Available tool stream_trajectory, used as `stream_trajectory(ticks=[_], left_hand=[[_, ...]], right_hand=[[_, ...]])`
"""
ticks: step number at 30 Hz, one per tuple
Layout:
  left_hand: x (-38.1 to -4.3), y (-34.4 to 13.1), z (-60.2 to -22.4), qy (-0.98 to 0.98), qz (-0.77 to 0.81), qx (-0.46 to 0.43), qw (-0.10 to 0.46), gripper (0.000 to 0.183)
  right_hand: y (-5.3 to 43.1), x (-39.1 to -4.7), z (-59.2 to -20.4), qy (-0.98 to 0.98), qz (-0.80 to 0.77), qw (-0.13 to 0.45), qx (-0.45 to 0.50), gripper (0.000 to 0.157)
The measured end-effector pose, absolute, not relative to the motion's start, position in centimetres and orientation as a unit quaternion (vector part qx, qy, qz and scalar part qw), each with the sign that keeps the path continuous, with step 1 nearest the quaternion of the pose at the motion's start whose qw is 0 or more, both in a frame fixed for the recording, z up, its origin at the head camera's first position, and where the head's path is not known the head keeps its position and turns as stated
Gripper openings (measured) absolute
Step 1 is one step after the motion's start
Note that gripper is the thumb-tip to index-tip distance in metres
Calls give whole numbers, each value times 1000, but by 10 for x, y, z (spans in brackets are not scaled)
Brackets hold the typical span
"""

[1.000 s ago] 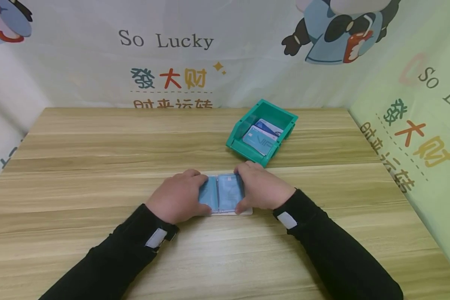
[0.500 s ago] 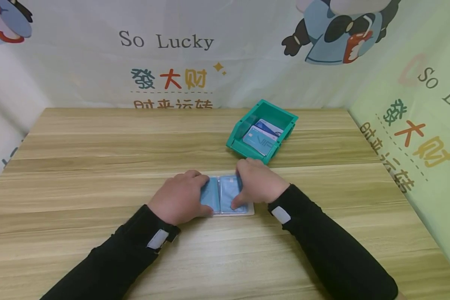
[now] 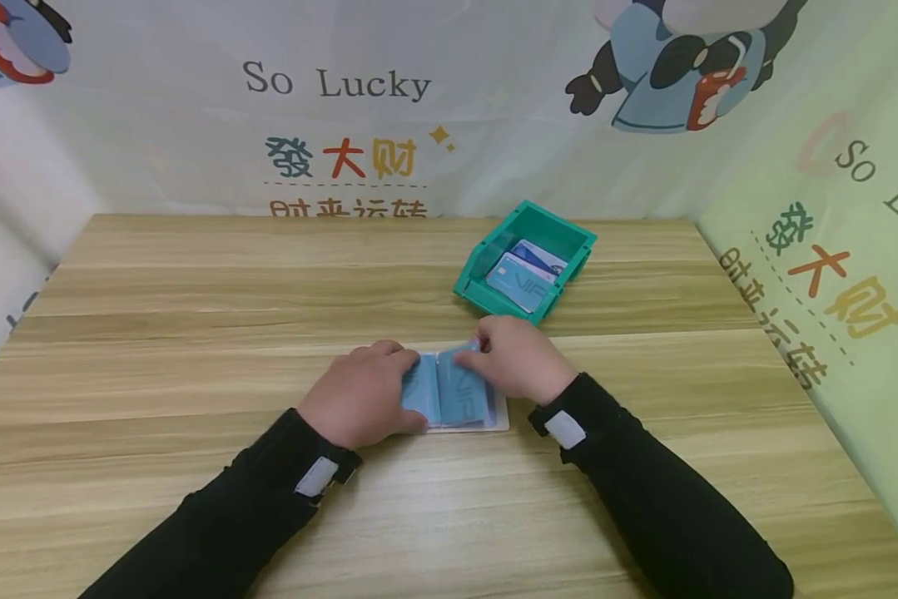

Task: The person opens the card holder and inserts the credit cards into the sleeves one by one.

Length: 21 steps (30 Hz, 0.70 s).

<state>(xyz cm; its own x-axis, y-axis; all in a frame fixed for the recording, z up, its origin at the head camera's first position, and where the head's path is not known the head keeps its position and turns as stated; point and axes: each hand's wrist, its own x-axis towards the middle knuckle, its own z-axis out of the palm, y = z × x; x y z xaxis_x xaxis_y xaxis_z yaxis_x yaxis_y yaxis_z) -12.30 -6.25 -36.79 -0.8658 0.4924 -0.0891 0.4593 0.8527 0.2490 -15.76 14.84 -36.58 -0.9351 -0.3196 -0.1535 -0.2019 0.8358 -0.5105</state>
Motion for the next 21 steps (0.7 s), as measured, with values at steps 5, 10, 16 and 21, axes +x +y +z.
stream_trajectory(ticks=[5,10,16,21], left_hand=[[-123,-64,-368,958,112,251,76,80],[-126,-67,-368,958,116,251,82,80],[-128,-71,-368,956,125,249,90,78],[-129,-72,-367,955,123,251,95,73]], right_hand=[[148,-152,-362,946,-279,109,-120,39],[145,-145,-359,938,-313,99,-112,59],[142,-139,-357,923,-347,89,-143,56],[139,-135,-355,913,-359,109,-162,56]])
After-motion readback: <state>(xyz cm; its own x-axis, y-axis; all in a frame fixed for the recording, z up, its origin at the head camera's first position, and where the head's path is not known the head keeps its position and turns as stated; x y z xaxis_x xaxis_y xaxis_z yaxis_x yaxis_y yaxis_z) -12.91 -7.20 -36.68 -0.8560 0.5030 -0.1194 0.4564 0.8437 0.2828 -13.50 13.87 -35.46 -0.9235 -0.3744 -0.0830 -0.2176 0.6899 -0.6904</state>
